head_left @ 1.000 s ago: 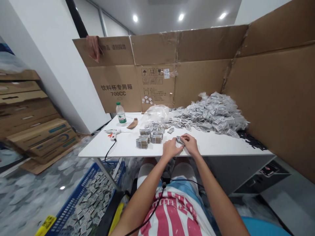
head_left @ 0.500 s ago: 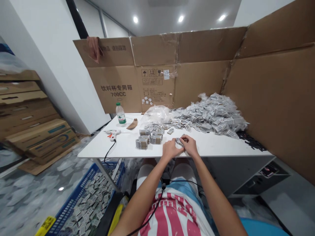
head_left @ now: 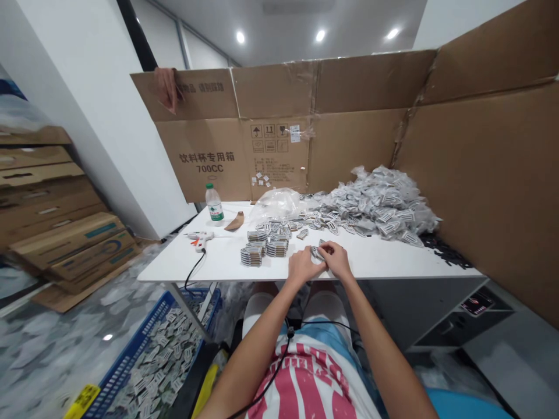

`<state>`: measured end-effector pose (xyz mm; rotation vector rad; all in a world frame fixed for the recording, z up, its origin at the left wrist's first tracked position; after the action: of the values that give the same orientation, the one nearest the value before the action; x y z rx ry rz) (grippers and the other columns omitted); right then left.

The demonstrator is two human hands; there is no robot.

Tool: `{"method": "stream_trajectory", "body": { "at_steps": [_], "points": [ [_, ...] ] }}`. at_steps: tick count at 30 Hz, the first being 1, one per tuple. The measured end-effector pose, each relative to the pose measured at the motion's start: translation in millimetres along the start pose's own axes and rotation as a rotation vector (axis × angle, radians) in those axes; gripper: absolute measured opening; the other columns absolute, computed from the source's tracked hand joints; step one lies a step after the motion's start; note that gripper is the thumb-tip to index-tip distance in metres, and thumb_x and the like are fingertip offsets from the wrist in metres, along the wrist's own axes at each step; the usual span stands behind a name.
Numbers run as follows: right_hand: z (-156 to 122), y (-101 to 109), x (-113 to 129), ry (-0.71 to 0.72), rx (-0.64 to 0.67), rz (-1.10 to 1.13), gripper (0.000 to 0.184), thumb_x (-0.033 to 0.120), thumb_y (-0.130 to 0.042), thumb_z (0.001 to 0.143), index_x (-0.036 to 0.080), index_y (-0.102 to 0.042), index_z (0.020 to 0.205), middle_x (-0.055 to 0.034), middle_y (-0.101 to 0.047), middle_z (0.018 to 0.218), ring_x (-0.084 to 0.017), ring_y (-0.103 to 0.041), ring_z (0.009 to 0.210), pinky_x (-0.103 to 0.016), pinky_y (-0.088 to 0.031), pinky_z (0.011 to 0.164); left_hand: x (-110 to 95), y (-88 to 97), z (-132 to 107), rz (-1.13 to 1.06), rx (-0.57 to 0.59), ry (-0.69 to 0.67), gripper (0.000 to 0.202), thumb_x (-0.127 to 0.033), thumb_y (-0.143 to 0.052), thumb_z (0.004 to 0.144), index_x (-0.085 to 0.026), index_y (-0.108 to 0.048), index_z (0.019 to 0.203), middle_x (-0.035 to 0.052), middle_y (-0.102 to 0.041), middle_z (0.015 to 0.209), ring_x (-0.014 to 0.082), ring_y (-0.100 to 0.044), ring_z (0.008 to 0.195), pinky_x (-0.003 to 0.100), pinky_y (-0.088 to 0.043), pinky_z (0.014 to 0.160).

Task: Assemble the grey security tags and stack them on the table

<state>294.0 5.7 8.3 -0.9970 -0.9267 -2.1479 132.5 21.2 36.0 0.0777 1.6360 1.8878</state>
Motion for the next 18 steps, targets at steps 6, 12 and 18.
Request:
{"method": "stream_trajectory", "body": {
  "at_steps": [6,12,18],
  "points": [
    [1.0,-2.2,-3.1,0.006,0.010,-0.012,0.030,0.048,-0.064,0.086,0.021,-0.078,0.085,-0.0084,-0.074,0.083,-0.025,-0.062,0.075,-0.037,-0.048,0.075,0.0,1.4,-0.4,-0.012,0.006,0.016,0.070,-0.068,-0.063,0.089,-0.021,-0.062,0.141,0.0145,-0.079,0.115,0.0346,-0.074,0.109,0.039,-0.054,0.091],
    [0.6,0.6,-0.5,-0.015,-0.018,-0.016,0.033,0.051,-0.062,0.088,0.022,-0.078,0.086,-0.0100,-0.077,0.091,-0.027,-0.067,0.085,-0.040,-0.051,0.084,1.8,-0.1,0.9,-0.012,-0.009,0.015,0.070,-0.067,-0.062,0.091,-0.020,-0.062,0.142,0.0160,-0.078,0.115,0.0352,-0.074,0.110,0.039,-0.053,0.093],
    [-0.1,1.5,0.4,-0.041,-0.012,-0.022,0.038,0.055,-0.060,0.090,0.023,-0.079,0.089,-0.0108,-0.080,0.099,-0.028,-0.071,0.089,-0.041,-0.053,0.088,2.7,-0.1,1.1,-0.039,-0.019,0.028,0.066,-0.064,-0.061,0.093,-0.020,-0.063,0.143,0.0162,-0.078,0.117,0.0355,-0.074,0.111,0.040,-0.053,0.093]
  ]
}}
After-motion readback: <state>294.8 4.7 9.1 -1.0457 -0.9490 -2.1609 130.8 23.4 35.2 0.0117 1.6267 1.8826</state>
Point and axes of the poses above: each hand's wrist, its own z-axis towards the middle knuckle, its own y-axis out of the back of the hand, x = y × z, the point moved 8 cm from there along z, towards the middle knuckle
